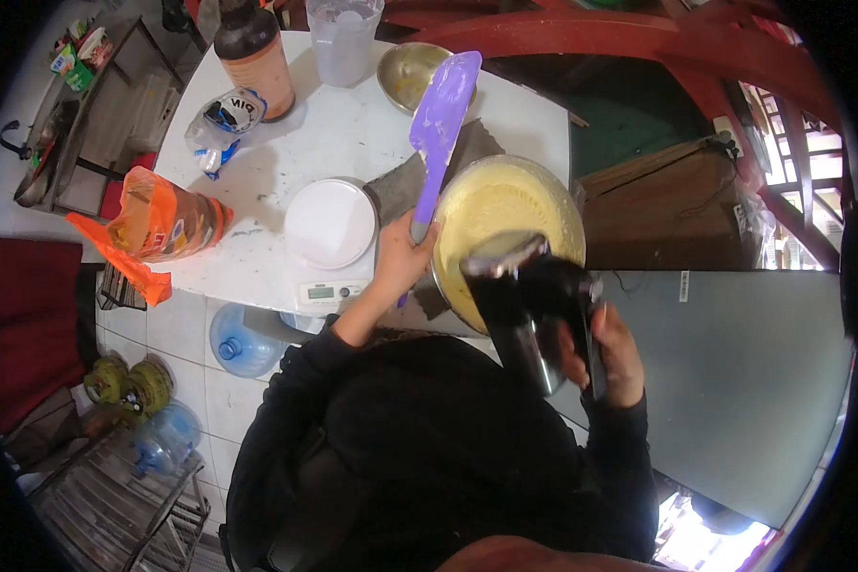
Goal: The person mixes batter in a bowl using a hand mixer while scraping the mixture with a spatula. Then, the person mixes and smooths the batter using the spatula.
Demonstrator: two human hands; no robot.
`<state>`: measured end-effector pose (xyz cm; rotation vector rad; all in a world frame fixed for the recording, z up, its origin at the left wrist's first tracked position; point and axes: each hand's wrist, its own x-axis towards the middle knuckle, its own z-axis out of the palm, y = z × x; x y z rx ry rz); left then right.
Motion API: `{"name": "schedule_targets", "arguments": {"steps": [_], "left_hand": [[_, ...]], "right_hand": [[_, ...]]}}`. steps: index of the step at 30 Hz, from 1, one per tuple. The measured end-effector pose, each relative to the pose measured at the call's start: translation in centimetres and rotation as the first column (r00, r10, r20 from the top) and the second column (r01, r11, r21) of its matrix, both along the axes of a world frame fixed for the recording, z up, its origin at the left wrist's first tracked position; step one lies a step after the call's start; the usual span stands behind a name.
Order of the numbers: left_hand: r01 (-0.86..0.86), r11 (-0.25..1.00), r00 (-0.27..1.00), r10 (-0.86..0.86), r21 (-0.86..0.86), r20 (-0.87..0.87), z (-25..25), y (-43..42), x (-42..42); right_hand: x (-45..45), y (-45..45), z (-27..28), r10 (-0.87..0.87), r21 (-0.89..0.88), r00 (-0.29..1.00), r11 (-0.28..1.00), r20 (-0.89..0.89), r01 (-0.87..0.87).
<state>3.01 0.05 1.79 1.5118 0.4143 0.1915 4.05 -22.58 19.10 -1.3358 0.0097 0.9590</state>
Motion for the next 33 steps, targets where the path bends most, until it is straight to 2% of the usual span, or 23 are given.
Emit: {"name": "schedule_targets", "arguments": {"steps": [2,5,7,9,11,15,17,20,26,29,32,33], "left_hand": [[-0.002,1.000,1.000,0.002,-0.005,-0.003,0.2,0.0,0.0],[-0.005,1.000,1.000,0.005,-0.012,-0.001,0.1,0.0,0.0],[-0.008,1.000,1.000,0.008,-0.010,-0.006,0.2,0.0,0.0],[-0.005,1.000,1.000,0.005,-0.009,-0.005,0.1,0.0,0.1],[-0.002,1.000,1.000,0.002,-0.009,-0.012,0.1,0.0,0.1],[0.011,1.000,1.000,-0.011,-0.003,-0.015,0.4,0.1,0.2],[0.016,1.000,1.000,-0.016,-0.003,-0.016,0.3,0.1,0.1],[0.017,1.000,1.000,-0.017,0.000,-0.021,0.3,0.1,0.1],[0.012,1.000,0.999,-0.012,-0.010,-0.035,0.5,0.1,-0.1],[0.004,1.000,0.999,-0.004,-0.018,-0.034,0.6,0.0,0.0],[0.007,1.000,0.999,-0.007,-0.006,-0.040,0.6,-0.1,0.0],[0.011,1.000,0.999,-0.011,-0.008,-0.049,0.9,-0.1,-0.1]], "right_hand": [[2.1,0.6,-1.8,0.016,0.151,1.000,0.988,-0.020,-0.013],[4.8,0.2,-4.0,-0.140,0.172,0.989,0.976,0.037,0.132],[5.9,-1.5,-4.3,-0.270,0.188,0.963,0.945,-0.018,0.269],[5.7,-3.3,-3.7,-0.356,0.095,0.934,0.930,-0.006,0.355],[4.8,-5.2,-2.8,-0.364,0.009,0.931,0.931,0.030,0.364],[1.3,-7.1,-1.0,-0.253,-0.110,0.967,0.961,0.035,0.256],[-0.4,-6.7,-0.2,-0.238,-0.255,0.971,0.937,0.034,0.238],[-1.5,-2.5,1.4,-0.090,-0.184,0.996,0.979,0.008,0.089],[2.6,0.4,-3.5,-0.047,0.095,0.998,0.994,-0.041,0.051],[4.9,-0.8,-5.1,-0.199,0.005,0.978,0.980,0.067,0.200],[5.4,-3.2,-4.1,-0.317,0.034,0.947,0.948,0.042,0.316],[5.1,-3.9,-3.5,-0.351,-0.011,0.933,0.936,0.076,0.352]]}}
